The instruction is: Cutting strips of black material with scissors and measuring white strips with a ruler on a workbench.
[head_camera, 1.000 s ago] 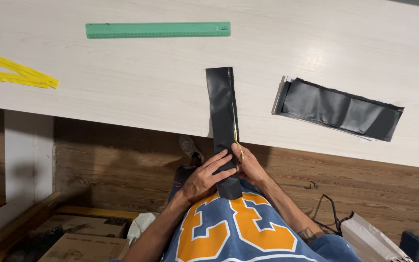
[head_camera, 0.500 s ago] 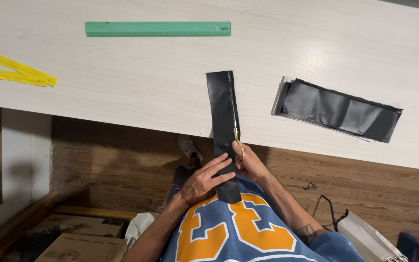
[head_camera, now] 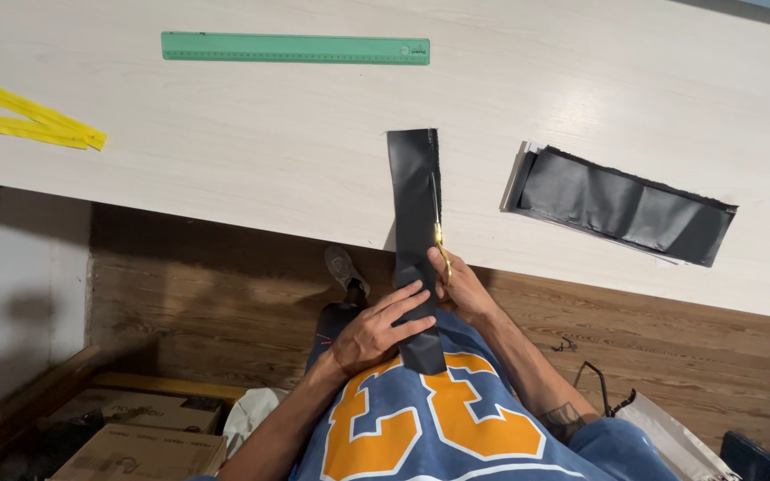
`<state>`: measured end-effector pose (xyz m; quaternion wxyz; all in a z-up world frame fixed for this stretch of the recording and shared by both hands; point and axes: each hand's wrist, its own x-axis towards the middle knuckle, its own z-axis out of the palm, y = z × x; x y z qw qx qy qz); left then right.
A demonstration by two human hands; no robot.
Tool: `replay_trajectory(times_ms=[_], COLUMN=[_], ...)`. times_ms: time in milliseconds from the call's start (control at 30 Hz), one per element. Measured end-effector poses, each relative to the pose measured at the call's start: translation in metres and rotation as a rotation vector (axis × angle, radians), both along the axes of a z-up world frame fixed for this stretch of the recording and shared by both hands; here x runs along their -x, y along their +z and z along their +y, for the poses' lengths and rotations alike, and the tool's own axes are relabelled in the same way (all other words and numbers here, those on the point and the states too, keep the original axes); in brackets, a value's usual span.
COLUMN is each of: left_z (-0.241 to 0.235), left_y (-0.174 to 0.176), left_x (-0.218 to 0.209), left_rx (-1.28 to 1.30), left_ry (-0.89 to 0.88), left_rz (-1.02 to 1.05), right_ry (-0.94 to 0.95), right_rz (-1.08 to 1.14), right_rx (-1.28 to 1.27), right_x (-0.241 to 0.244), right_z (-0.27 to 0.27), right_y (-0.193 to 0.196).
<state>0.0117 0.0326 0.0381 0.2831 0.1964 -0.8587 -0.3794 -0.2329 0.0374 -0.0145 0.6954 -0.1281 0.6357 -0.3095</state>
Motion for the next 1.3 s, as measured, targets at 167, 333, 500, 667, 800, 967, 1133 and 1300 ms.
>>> replay_trajectory(times_ms=[167,333,500,667,800,967,1133,1300], left_z=[0.002,0.001,0.002,0.001,0.007,-0.001,-0.015,-0.067], left_y=[-0.002,0.001,-0.001,0.004,-0.008,-0.014,-0.057,-0.040], left_x=[0.000,-0.001,-0.002,-0.001,-0.004,-0.008,-0.011,0.015], left_rx=[0.023,0.054,0.057,0.075,0.039,0.019,0.098,0.250], left_ry=[0.010,0.011,0.005,0.015,-0.001,-0.019,-0.079,0.045], left_rz=[-0.009,0.001,-0.001,-0.005,-0.043,-0.115,-0.294,-0.348], right_ry=[-0.003,-0.003,-0.013,-0.008,-0.014,-0.024,-0.022,-0.064], right_rz=[-0.005,-0.021,-0.010,0.005,0.005,-0.043,-0.127,-0.212], right_rx=[0.005,0.015,0.022,0.035,0.040,0.050,0.064,0.052], right_x=[0.002,0.001,0.003,0.003,0.004,0.006,0.022,0.035], right_z=[0.000,-0.009,-0.014,-0.021,-0.024,-0.037,-0.058,-0.069], right_y=[-0.008,0.006,0.001,0.006,0.007,0.015,0.021,0.020])
